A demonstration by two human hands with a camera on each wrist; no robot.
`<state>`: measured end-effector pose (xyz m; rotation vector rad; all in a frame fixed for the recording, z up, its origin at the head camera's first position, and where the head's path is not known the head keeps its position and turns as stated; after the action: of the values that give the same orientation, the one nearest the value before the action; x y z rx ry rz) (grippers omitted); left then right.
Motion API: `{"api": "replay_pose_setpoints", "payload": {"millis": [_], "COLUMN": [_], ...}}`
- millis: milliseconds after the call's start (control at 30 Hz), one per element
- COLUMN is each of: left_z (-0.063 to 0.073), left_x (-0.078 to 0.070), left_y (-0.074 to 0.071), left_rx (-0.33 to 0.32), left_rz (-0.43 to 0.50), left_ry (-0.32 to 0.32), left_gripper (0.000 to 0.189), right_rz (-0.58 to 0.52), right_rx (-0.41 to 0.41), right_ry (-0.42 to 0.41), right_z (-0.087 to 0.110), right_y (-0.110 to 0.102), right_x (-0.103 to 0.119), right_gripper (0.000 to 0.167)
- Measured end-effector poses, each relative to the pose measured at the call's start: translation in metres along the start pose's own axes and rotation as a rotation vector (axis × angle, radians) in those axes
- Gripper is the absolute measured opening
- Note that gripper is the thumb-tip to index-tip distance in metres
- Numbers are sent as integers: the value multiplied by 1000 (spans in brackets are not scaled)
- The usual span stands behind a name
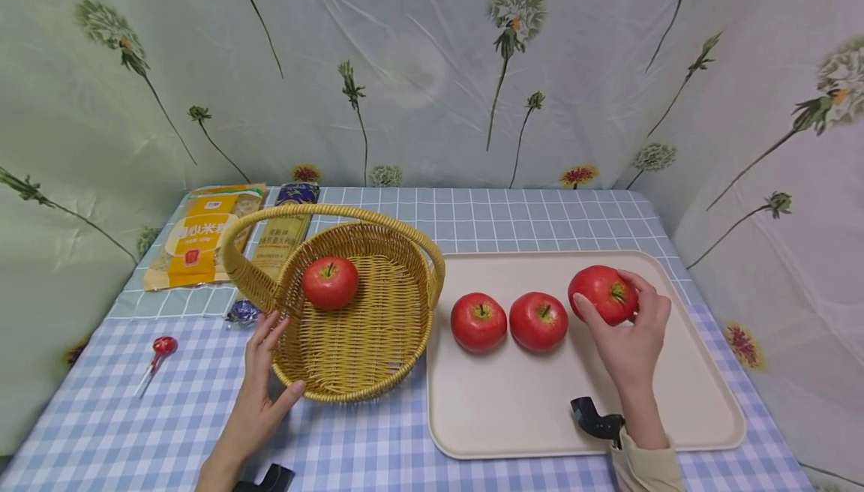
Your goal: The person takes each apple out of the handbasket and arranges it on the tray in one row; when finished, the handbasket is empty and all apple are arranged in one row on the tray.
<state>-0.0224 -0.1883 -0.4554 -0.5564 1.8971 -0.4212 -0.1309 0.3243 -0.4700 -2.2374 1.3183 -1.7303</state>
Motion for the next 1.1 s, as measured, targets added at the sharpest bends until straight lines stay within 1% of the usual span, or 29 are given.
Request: {"api": "replay_pose_setpoints", "payload": {"millis": [67,233,367,400,467,600,633,700,767,1100], "left_z": [0,0,1,1,1,1,1,1,1,1], "left_x": [0,1,2,2,2,2,2,2,3,3], "left_y": [0,0,0,0,0,0,0,0,0,0], "left_rx": [0,3,2,2,1,0,0,1,1,3], "left_rz": [1,8,13,13,14,12,12,12,12,15], "left_ry": [-1,-3,-1,-1,0,0,0,-1,-1,-3], "left_gripper": [85,85,85,85,85,85,85,84,84,84], "right_rz": [13,45,55,57,70,88,94,100,110,119], "right_rx": [10,41,69,79,92,127,132,146,151,174], "right_ry": [42,127,172,193,211,265,263,280,282,293], "right_z": [1,5,7,9,10,16,16,18,19,23], "right_y": [0,-3,-5,-7,-7,-12,-12,-14,-14,-15], "right_x": [-3,-1,2,12,16,46,46,59,61,57], "right_gripper": [74,72,71,70,69,68,68,68,67,69]}}
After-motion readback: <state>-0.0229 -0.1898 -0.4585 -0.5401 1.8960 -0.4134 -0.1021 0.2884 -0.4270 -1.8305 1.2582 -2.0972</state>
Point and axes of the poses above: each hand's wrist, its own z-axis away from the middle knuckle, its own y-axis out of the palm, x = y × z, the point moved 1 cm from there along -z, towards the middle knuckle, and after that the axes turned 2 degrees about -x, right-handed, at the moved point
